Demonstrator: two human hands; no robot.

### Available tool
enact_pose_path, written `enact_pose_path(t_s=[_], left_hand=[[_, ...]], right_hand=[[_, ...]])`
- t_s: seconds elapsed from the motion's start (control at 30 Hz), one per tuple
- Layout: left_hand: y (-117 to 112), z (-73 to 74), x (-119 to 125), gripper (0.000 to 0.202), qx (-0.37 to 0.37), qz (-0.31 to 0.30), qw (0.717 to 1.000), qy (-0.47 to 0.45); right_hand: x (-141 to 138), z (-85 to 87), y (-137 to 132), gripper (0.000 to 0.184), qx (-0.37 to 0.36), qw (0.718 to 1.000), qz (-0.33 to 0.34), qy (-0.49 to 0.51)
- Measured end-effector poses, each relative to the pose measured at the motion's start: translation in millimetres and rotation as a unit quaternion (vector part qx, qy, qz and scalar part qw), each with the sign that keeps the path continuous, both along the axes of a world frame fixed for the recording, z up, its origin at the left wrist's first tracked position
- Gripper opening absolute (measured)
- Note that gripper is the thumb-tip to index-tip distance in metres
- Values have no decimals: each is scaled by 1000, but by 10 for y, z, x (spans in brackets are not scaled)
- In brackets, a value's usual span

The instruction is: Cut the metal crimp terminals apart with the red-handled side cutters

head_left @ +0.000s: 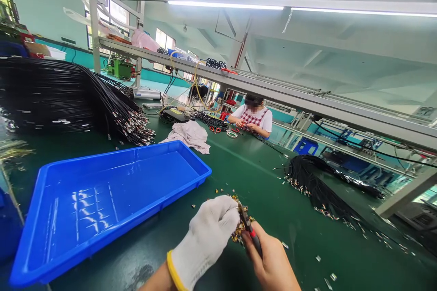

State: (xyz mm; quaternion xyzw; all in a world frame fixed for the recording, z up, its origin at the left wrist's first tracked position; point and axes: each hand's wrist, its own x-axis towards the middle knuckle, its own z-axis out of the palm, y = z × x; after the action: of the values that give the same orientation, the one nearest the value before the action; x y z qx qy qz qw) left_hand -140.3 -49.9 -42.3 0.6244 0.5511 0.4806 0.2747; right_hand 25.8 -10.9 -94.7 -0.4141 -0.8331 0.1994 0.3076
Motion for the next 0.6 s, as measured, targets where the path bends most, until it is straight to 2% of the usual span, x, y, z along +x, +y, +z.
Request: enact_pose_path(t_s=[0.2, 0.27, 0.3, 0.33, 0.37, 0.43, 0.47, 0.53, 0.6], left_hand=[[49, -52, -16, 26, -3, -25, 999, -42], [67, -59, -22, 27, -8, -31, 997, -68], [76, -59, -25, 27, -11, -34, 996, -78], [84, -59, -27, 27, -15, -37, 995, -87], [93, -59, -29, 28, -21, -41, 995, -92], [111, -69, -26, 29, -33, -49, 994, -93], [122, -82, -23, 30, -40, -49, 994, -91], [147, -120, -19, 29, -53, -34, 994, -92], [174, -169, -25, 29, -70, -17, 992, -107]], right_hand=[[-48, -137, 36, 44, -22, 999, -13, 36], [-96, -122, 22, 49, -71, 994, -21, 83], [-122, -95, 12, 52, -130, 985, -26, 113], [-145, -58, 2, 55, -211, 966, -26, 150], [-163, -14, -7, 57, -302, 933, -20, 194], [-171, 78, -16, 59, -464, 839, 12, 282], [-161, 117, -16, 58, -514, 794, 34, 322], [-123, 163, -6, 54, -557, 735, 71, 381], [-79, 171, 17, 48, -569, 712, 84, 404]])
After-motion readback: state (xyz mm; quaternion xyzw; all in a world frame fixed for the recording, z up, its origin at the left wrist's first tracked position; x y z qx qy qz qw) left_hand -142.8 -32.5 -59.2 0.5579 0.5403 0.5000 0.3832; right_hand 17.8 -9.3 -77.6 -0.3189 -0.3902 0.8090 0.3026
